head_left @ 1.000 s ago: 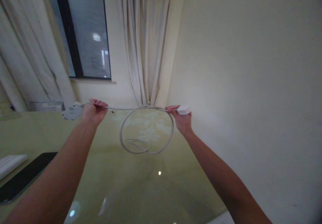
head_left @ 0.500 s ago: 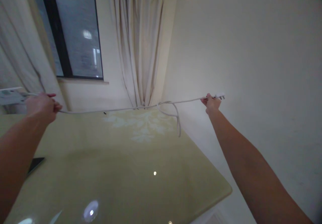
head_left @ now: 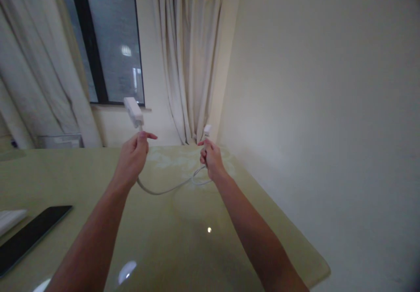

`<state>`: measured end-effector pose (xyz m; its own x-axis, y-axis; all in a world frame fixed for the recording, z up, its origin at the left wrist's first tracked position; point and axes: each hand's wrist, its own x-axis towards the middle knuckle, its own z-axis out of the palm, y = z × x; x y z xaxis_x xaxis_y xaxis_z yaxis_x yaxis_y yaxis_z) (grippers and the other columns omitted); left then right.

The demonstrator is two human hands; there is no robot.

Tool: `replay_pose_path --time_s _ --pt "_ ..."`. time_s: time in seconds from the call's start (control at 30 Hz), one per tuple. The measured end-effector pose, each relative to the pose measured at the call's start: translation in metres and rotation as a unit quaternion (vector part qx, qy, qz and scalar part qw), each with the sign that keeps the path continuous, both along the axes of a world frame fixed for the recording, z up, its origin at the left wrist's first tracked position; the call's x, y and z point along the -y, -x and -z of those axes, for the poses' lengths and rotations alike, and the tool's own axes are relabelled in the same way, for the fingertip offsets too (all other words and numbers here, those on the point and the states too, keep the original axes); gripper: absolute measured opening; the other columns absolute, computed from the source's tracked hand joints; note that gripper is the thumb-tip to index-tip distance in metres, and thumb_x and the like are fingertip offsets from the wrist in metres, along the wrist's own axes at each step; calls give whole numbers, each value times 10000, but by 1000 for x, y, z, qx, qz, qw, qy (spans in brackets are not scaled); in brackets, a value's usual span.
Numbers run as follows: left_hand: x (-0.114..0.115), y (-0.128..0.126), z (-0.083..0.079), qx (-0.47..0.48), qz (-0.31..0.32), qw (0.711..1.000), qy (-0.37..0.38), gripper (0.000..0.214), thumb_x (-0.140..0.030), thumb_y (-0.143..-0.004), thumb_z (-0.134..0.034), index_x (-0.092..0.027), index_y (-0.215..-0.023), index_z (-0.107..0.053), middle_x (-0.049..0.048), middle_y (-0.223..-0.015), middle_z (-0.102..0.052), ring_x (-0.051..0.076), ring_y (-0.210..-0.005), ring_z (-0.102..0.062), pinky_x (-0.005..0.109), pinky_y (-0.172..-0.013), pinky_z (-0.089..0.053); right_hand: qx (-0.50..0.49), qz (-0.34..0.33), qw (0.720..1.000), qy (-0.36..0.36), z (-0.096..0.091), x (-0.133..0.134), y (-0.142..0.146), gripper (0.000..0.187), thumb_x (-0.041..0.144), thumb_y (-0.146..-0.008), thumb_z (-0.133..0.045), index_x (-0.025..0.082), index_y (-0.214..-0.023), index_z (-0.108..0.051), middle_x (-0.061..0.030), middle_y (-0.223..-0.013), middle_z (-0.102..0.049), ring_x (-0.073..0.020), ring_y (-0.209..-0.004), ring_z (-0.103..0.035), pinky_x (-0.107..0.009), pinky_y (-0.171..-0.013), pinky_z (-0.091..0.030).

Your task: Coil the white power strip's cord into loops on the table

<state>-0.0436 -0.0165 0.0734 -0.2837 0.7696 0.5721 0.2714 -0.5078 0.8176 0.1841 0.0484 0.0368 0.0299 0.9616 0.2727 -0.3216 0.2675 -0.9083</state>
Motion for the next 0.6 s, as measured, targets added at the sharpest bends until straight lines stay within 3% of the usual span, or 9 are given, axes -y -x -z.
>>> replay_pose_path --time_s 0.07,0.2,0.33,0.4,0.47,0.6 --pt "9 -17 6 -40 -3 999 -1 361 -411 -1060 -511 -210 -882 -752 -36 -550 -369 158 -504 -345 280 -509 -250 58 -87 994 11 14 14 28 508 680 -885 -682 172 -897 -684 117 -529 -374 -51 -416 -254 -218 -428 -181" --pt "20 -44 13 -124 52 991 14 320 -342 -1031 -556 -236 -826 -778 11 -635 -607 199 -626 -574 272 -641 -416 91 -183 979 3 26 33 60 413 576 -911 -655 193 -764 -608 81 -582 -413 -66 -481 -308 -230 -482 -229" --pt "23 -57 15 -108 52 992 29 264 -290 -990 -631 -240 -768 -766 46 -724 -715 230 -701 -635 282 -675 -434 41 -279 959 -1 20 35 56 264 432 -839 -702 220 -784 -554 48 -694 -489 -101 -607 -420 -226 -572 -347" --pt "22 -58 16 -85 63 994 34 150 -256 -933 -711 -241 -792 -761 43 -760 -743 228 -714 -653 276 -668 -442 26 -330 944 -16 16 32 48 280 461 -824 -718 223 -798 -572 19 -749 -539 -129 -684 -477 -240 -611 -391" --pt "20 -59 18 -68 80 994 34 50 -257 -885 -780 -242 -860 -740 31 -782 -759 211 -688 -668 266 -644 -456 5 -330 944 -19 12 29 43 365 583 -882 -667 225 -835 -610 -1 -770 -559 -148 -709 -490 -252 -614 -398" --pt "14 -58 23 1 88 995 39 212 -340 -865 -826 -246 -916 -643 1 -718 -727 135 -483 -535 236 -479 -373 2 -218 975 -48 10 25 41 553 732 -960 -538 211 -811 -648 -1 -738 -551 -132 -657 -455 -257 -592 -354"
